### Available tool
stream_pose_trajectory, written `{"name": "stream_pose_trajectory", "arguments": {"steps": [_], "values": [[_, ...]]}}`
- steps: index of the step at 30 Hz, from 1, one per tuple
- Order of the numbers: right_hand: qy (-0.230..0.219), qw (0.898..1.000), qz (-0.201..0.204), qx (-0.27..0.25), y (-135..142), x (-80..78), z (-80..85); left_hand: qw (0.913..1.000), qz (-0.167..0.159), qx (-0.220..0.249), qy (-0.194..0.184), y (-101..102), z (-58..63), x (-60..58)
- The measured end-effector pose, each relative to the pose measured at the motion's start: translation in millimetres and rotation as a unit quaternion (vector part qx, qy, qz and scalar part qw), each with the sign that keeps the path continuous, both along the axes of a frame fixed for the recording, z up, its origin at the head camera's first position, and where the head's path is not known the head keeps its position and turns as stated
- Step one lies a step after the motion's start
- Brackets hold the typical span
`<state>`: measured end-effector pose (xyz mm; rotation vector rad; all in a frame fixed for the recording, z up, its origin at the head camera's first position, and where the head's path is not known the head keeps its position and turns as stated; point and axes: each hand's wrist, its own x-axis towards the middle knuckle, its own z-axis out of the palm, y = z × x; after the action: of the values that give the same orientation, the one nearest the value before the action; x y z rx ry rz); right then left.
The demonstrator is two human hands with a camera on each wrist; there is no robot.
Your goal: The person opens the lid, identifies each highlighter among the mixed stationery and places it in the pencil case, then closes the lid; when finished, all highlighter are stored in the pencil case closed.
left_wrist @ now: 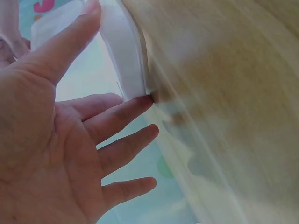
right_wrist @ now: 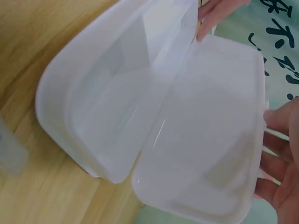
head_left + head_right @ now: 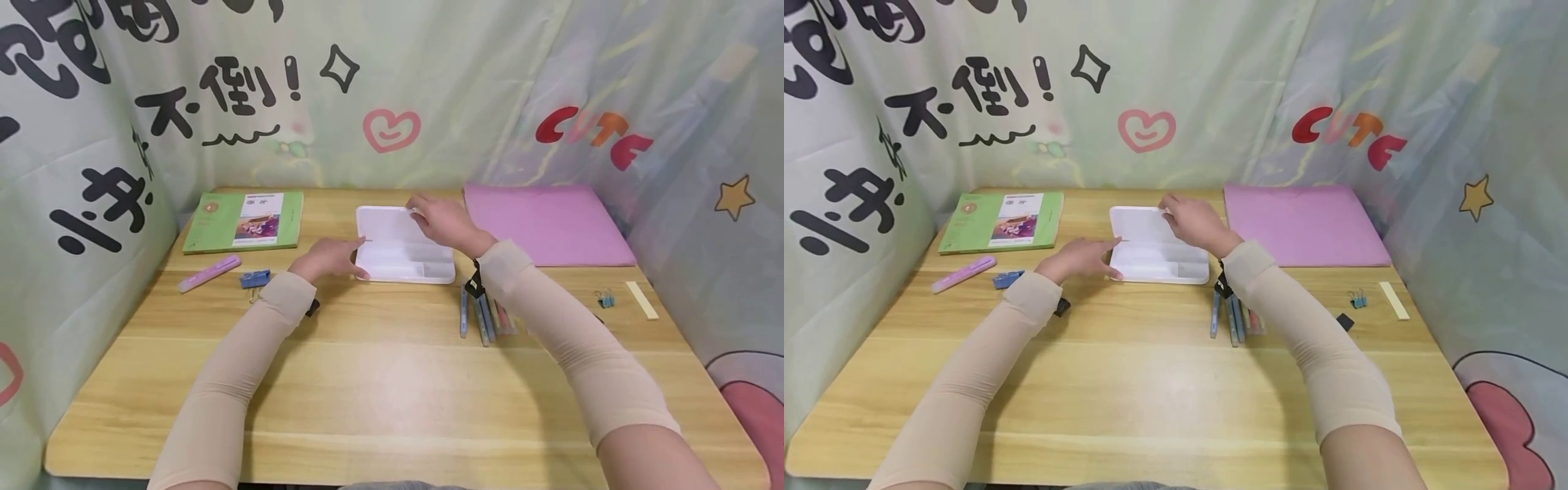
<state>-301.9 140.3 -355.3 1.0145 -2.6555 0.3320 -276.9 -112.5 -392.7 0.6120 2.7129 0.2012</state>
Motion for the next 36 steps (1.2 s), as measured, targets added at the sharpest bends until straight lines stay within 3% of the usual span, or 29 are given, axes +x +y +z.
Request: {"name": "stream_pose_trajectory", "arguments": {"steps": [5, 12, 16, 19, 22, 29, 36], "values": [[-0.003, 1.0, -0.001, 0.012, 5, -2.6, -5.8, 1.0, -0.004, 0.003, -0.002, 0, -1.1, -2.7], [-0.047, 0.998, -0.014, 0.05, 17, 0.6, -18.1, 0.9999, 0.002, 0.014, -0.007, 2, -0.7, -1.6], [-0.043, 0.997, -0.04, 0.048, 33, 16.3, -17.1, 0.9997, 0.005, 0.019, -0.017, 4, 0.5, -1.8], [-0.03, 0.996, -0.06, 0.052, 44, 35.0, -12.0, 0.9996, 0.005, 0.021, -0.021, 3, 1.6, -2.5], [-0.045, 0.994, -0.082, 0.057, 53, 55.6, -9.3, 0.9995, 0.005, 0.021, -0.022, 2, 2.6, -2.9], [-0.15, 0.974, -0.12, 0.116, 61, 92.8, -18.7, 0.9994, 0.009, 0.025, -0.023, 0, 5.4, -2.3], [-0.22, 0.946, -0.161, 0.174, 55, 108.0, -28.6, 0.9992, 0.003, 0.029, -0.026, 0, 2.4, -3.5]]}}
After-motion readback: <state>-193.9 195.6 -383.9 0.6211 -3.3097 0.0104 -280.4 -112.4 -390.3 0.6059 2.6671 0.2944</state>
